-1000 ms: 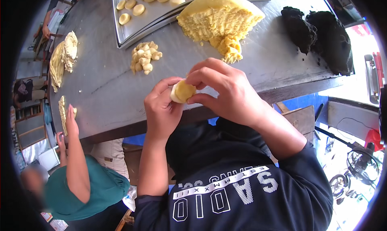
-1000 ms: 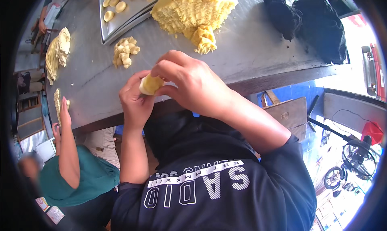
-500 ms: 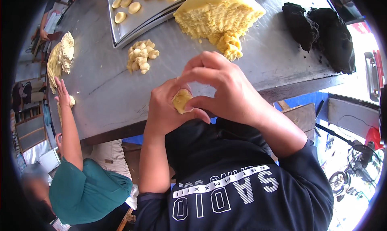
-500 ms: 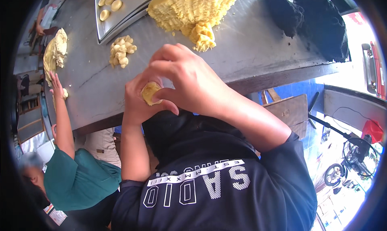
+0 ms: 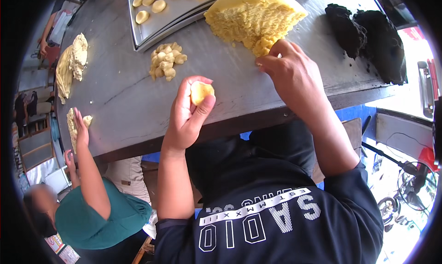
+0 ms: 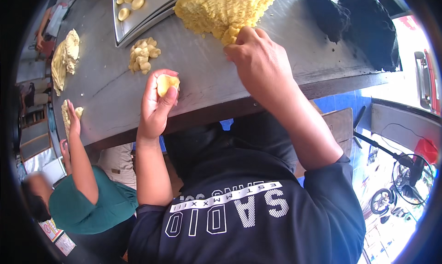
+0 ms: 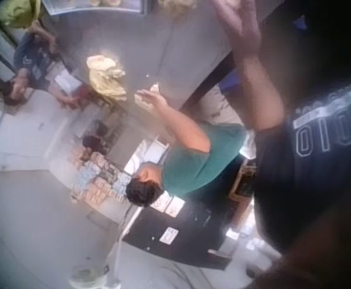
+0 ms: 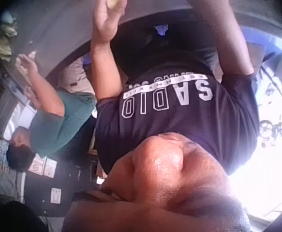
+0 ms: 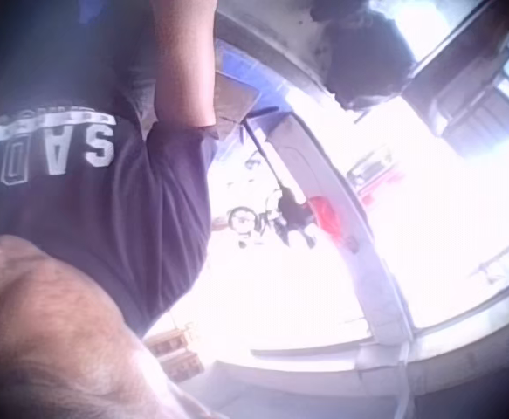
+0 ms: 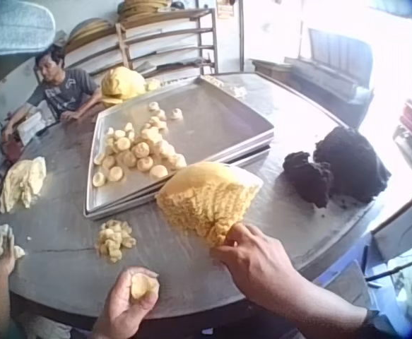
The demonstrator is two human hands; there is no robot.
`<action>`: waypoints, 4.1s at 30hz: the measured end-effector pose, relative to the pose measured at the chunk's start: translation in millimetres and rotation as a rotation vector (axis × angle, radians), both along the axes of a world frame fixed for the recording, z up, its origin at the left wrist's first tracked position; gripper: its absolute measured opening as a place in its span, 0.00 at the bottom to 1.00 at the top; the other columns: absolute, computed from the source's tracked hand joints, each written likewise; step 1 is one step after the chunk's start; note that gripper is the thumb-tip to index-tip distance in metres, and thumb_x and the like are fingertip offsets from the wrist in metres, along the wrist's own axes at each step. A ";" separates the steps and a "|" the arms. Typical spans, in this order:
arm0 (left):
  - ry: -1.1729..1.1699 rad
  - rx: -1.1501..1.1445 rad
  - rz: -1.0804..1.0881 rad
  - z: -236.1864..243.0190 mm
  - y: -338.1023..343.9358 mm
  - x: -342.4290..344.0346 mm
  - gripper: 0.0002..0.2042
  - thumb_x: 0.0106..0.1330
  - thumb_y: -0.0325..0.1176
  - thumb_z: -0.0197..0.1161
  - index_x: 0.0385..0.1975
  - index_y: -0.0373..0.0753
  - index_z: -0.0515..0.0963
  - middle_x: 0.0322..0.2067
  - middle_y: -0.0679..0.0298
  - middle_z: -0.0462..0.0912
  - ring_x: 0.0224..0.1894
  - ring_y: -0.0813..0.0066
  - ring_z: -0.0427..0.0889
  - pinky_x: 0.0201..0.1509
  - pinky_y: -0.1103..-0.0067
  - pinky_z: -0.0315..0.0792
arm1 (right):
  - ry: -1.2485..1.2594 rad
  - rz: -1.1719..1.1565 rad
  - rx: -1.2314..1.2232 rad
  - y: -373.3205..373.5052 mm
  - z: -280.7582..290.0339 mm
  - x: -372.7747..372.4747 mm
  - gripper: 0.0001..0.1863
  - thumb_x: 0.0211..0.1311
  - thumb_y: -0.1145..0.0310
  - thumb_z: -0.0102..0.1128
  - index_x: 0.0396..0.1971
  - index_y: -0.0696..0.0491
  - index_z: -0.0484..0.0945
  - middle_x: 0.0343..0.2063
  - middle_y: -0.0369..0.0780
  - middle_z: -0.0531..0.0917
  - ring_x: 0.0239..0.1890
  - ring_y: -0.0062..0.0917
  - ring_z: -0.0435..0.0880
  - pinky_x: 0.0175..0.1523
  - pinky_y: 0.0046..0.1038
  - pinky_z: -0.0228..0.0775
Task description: The person pinches off small pieces of yellow dough from a larger mass, rolls them into balls between their palms, and places them onto a metal tray.
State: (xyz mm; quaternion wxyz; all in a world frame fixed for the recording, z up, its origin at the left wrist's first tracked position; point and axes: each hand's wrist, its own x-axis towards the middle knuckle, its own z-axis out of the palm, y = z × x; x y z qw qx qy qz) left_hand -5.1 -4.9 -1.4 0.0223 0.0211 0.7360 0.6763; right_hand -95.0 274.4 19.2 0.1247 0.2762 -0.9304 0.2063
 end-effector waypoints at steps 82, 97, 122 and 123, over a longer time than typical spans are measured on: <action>0.164 -0.227 0.160 21.8 -13.4 16.7 0.15 0.89 0.36 0.65 0.40 0.31 0.85 0.63 0.54 0.84 0.47 0.73 0.83 0.46 0.74 0.80 | 0.091 0.521 -0.005 -84.4 -23.7 -19.3 0.05 0.65 0.71 0.67 0.30 0.54 0.87 0.42 0.41 0.86 0.48 0.34 0.90 0.50 0.34 0.90; 0.319 -0.521 -0.003 2.1 0.5 -5.3 0.31 0.79 0.26 0.75 0.81 0.35 0.76 0.59 0.53 0.96 0.55 0.68 0.93 0.63 0.71 0.85 | -0.070 0.056 -0.174 32.5 -16.0 -12.6 0.18 0.69 0.82 0.69 0.57 0.56 0.90 0.57 0.44 0.89 0.56 0.42 0.93 0.61 0.41 0.87; 0.282 -0.395 0.016 1.9 -1.9 35.3 0.40 0.63 0.18 0.84 0.77 0.33 0.74 0.76 0.47 0.81 0.68 0.42 0.89 0.80 0.56 0.79 | 0.215 0.309 -0.012 -3.0 -5.5 2.6 0.11 0.62 0.64 0.67 0.42 0.48 0.92 0.56 0.38 0.86 0.60 0.32 0.84 0.59 0.34 0.84; 0.281 -0.296 0.012 2.7 -8.4 34.1 0.37 0.60 0.16 0.85 0.71 0.33 0.79 0.78 0.49 0.78 0.66 0.41 0.90 0.78 0.59 0.83 | 0.155 0.255 0.019 3.9 -10.4 0.9 0.12 0.62 0.65 0.67 0.43 0.48 0.92 0.62 0.39 0.85 0.63 0.35 0.84 0.61 0.36 0.84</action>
